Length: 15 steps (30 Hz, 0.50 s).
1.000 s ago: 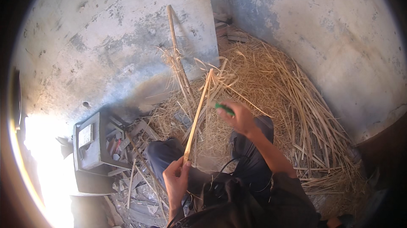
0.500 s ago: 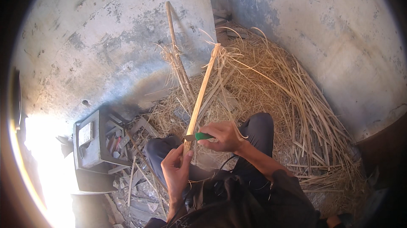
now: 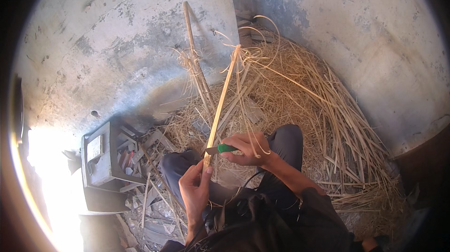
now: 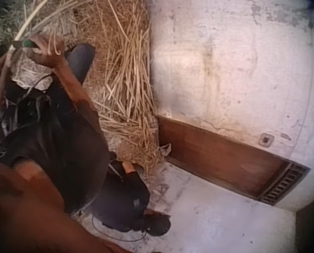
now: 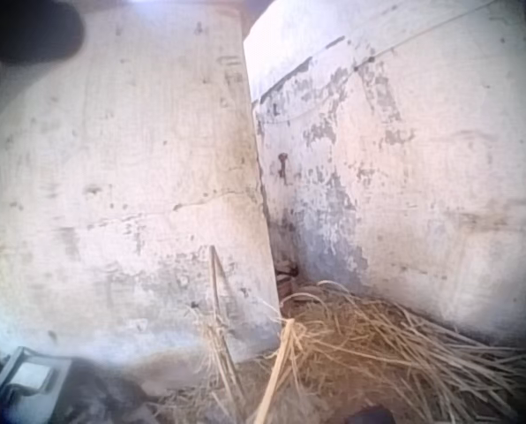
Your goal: The person sits on the floor and uses a green utility knife to peel the outer layer off a long bamboo stick. They hold the stick with their left hand and scrape the blade along its length with their right hand, creating thin strips of bamboo that fall to the ground.
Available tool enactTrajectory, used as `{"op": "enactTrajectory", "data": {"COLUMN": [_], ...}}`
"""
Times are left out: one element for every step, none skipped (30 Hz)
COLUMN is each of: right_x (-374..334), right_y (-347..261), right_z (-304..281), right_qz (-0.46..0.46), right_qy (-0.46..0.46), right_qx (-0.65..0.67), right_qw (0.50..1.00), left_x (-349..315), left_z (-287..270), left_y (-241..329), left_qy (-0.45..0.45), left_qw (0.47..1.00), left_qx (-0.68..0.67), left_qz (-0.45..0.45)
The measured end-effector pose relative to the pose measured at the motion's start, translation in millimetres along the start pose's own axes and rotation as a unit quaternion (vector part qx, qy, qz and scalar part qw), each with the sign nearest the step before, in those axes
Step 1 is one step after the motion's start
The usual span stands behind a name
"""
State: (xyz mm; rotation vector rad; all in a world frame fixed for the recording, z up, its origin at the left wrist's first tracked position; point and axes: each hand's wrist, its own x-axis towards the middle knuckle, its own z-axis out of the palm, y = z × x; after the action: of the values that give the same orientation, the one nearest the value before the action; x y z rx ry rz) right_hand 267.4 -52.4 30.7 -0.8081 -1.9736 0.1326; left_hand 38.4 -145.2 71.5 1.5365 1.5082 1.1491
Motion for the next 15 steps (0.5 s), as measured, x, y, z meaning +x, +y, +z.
{"op": "enactTrajectory", "data": {"right_x": [1.7,2.9,3.4,1.5,-0.8,-3.0,-5.4,-5.4,-4.9,-3.6,-1.7,0.2,2.2,4.4,5.6], "right_y": [-0.1,-0.7,-1.1,0.1,1.6,2.2,1.6,-0.6,-2.3,-2.7,-2.5,-2.1,-1.6,-0.7,0.3], "right_z": [-0.9,-2.4,-3.2,-1.6,1.0,2.7,3.2,3.5,3.2,1.8,-0.2,-2.2,-4.3,-6.7,-8.4], "right_qz": [-0.004,-0.007,-0.011,-0.011,-0.011,-0.011,-0.006,-0.002,0.002,-0.004,-0.011,-0.017,-0.015,-0.013,-0.011], "right_qy": [0.0,0.001,0.002,0.006,0.01,0.014,0.005,-0.004,-0.013,-0.009,-0.005,-0.001,0.001,0.004,0.007], "right_qx": [0.0,-0.001,-0.002,0.005,0.012,0.019,0.017,0.015,0.013,0.006,0.001,-0.005,-0.007,-0.009,-0.011], "right_qw": [1.0,1.0,1.0,1.0,1.0,1.0,1.0,1.0,1.0,1.0,1.0,1.0,1.0,1.0,1.0], "left_x": [-0.2,-0.2,-0.2,-0.3,-0.3,-0.2,-0.2,-0.1,0.1,-0.3,-1.5,-2.1,-2.1,-2.2,-2.4], "left_z": [0.3,1.3,1.9,2.1,2.3,2.5,2.5,1.7,1.2,1.5,1.8,1.9,1.2,0.4,-0.3], "left_y": [1.0,2.4,3.3,3.5,3.7,3.9,4.3,4.7,4.9,4.2,3.0,2.4,2.8,4.0,5.1], "left_qy": [0.003,0.004,0.006,0.003,0.001,-0.002,-0.002,-0.002,-0.002,-0.002,-0.003,-0.003,-0.004,-0.005,-0.006], "left_qw": [1.0,1.0,0.999,0.999,0.999,0.999,0.999,0.999,0.999,0.999,0.998,0.998,0.998,0.998,0.999], "left_qx": [-0.011,-0.022,-0.034,-0.037,-0.039,-0.042,-0.041,-0.039,-0.037,-0.041,-0.044,-0.048,-0.045,-0.041,-0.039], "left_qz": [-0.009,-0.017,-0.026,-0.025,-0.024,-0.023,-0.023,-0.022,-0.021,-0.027,-0.033,-0.04,-0.039,-0.038,-0.036]}}
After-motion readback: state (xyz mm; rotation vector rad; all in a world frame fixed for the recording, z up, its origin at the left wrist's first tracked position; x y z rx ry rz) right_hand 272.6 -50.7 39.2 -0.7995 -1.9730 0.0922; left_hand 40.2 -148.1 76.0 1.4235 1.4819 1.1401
